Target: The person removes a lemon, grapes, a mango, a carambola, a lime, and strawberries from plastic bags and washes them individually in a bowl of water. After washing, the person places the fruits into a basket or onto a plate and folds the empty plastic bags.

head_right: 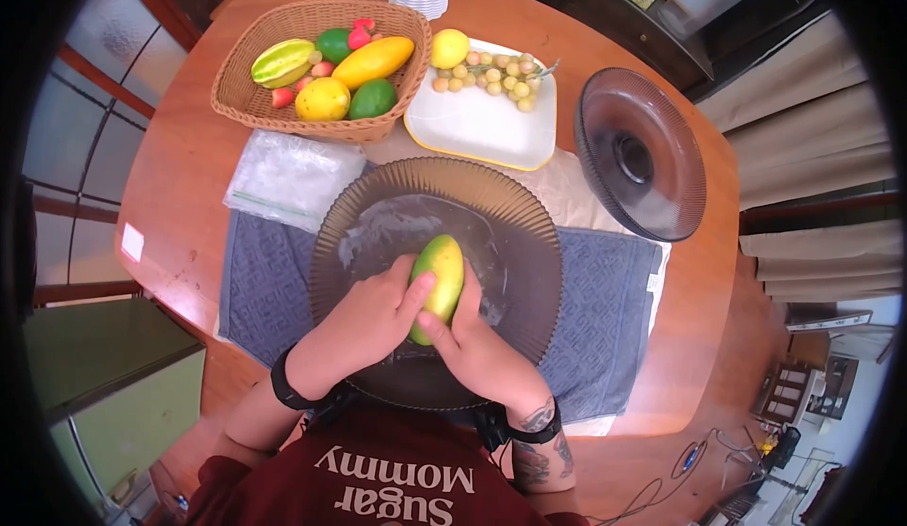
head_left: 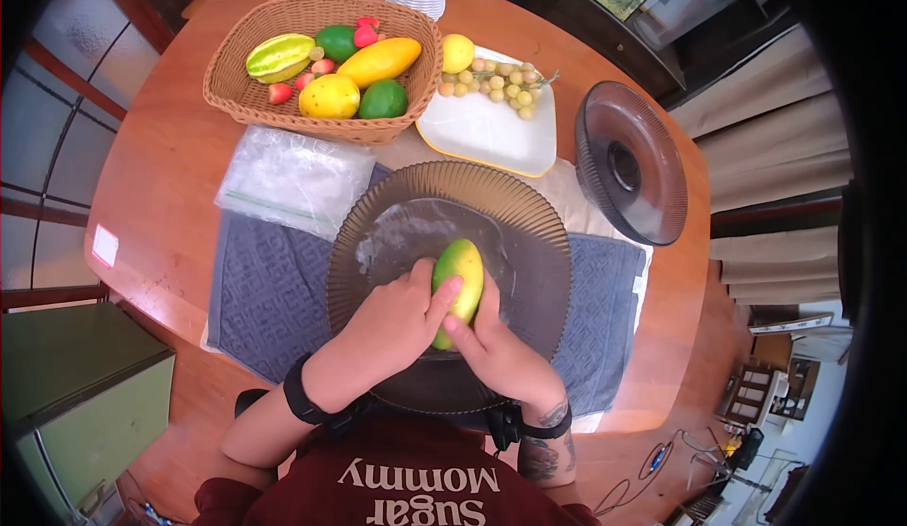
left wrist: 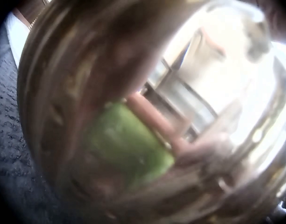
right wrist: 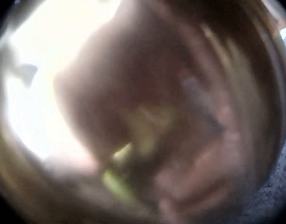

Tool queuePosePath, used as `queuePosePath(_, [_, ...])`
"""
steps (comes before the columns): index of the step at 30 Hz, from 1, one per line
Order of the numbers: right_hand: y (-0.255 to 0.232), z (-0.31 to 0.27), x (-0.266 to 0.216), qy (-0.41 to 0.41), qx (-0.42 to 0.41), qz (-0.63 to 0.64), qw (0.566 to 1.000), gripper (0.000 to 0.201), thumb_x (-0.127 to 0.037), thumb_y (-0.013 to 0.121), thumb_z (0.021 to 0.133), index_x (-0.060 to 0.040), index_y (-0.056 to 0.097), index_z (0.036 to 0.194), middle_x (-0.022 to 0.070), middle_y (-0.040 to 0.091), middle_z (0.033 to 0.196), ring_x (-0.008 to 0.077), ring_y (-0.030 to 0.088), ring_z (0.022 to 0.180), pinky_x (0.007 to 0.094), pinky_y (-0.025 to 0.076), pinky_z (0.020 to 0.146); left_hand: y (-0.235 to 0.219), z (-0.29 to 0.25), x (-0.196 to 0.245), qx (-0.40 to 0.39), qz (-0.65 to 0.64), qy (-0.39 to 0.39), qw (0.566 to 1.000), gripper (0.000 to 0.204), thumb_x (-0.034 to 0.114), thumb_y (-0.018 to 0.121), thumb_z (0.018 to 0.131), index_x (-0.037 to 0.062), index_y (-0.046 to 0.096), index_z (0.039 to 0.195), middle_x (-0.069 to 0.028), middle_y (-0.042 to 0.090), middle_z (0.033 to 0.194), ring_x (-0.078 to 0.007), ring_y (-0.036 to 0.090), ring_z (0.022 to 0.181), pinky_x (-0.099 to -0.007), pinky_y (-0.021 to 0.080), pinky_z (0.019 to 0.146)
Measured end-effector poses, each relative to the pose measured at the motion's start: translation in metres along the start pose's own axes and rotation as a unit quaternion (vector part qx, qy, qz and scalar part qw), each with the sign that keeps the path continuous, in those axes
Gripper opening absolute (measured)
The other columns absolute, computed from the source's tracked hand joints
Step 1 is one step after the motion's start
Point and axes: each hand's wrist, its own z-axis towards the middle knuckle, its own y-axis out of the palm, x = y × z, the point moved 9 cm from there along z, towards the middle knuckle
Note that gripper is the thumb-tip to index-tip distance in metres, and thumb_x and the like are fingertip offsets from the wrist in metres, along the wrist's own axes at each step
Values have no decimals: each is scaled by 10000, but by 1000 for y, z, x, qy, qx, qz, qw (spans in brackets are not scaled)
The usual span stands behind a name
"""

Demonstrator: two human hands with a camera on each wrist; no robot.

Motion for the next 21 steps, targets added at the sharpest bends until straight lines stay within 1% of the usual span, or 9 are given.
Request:
queuePosePath(4, [13,-8,-2,96,-70,140,983,767,-206,632,982,29,101,1483,244,480,1350,279,643,1101,319,549,875,-8,0,3,18,-62,-2,998,527,452,481,1007,-43,461,1188,-322,644,964,-489,658,865,-514,542,746])
queuePosePath(7, [9,-5,5,97,-56,126,986,696,-113,702,919,50,231,1404,192,599,1194,233,668,1025,324,550,823,-3,-1,10,0,-44,36,998,627,508,546,958,-39,433,1242,-332,612,1097,-499,655,905,-505,548,746])
queuePosePath(10, [5,-4,9,147,-44,21,988,574,-189,662,939,78,358,1347,154,676,892,252,701,828,341,548,733,1,-2,1,-27,-2,-32,999,655,493,608,922,-1,412,1305,-308,576,1224,-499,613,1020,-494,514,848])
queuePosePath(12, [15,-8,-1,201,-146,42,968,151,-91,567,983,37,567,1062,81,677,819,145,668,756,281,532,683,-8,0,2,32,34,-25,999,632,457,631,909,12,421,1304,-289,585,1214,-490,620,1006,-497,517,839])
queuePosePath(13, [16,-10,3,203,-145,43,967,151,-91,567,983,37,567,1062,81,677,819,145,668,756,281,532,683,-7,0,2,29,33,-25,999,632,457,631,909,12,421,1304,-289,585,1214,-490,620,1006,-497,517,839])
queuePosePath(16, [7,-5,2,87,-56,19,994,172,-96,493,1019,20,613,980,85,669,794,155,658,702,270,534,676,-12,0,-1,58,66,-34,996,624,443,651,893,43,432,1319,-265,599,1166,-473,629,987,-498,524,814])
queuePosePath(18, [-17,-3,7,73,84,107,988,201,-27,479,979,3,578,1151,109,647,734,208,647,639,310,533,635,-20,-3,9,115,129,18,985,624,441,691,852,16,475,1255,-231,583,1044,-439,663,853,-476,557,692])
queuePosePath(19, [-24,-3,14,120,83,89,985,381,37,516,918,-17,513,1295,171,654,982,263,660,877,345,537,801,-20,-4,10,115,130,17,985,624,441,691,852,16,475,1255,-231,583,1044,-439,663,853,-476,557,692])
queuePosePath(21, [-27,-1,4,60,138,18,988,497,62,546,877,-34,465,1358,195,593,1125,299,595,1028,368,492,906,-15,-7,14,91,158,19,983,581,427,704,844,68,521,1264,-197,571,1067,-419,640,930,-474,539,769])
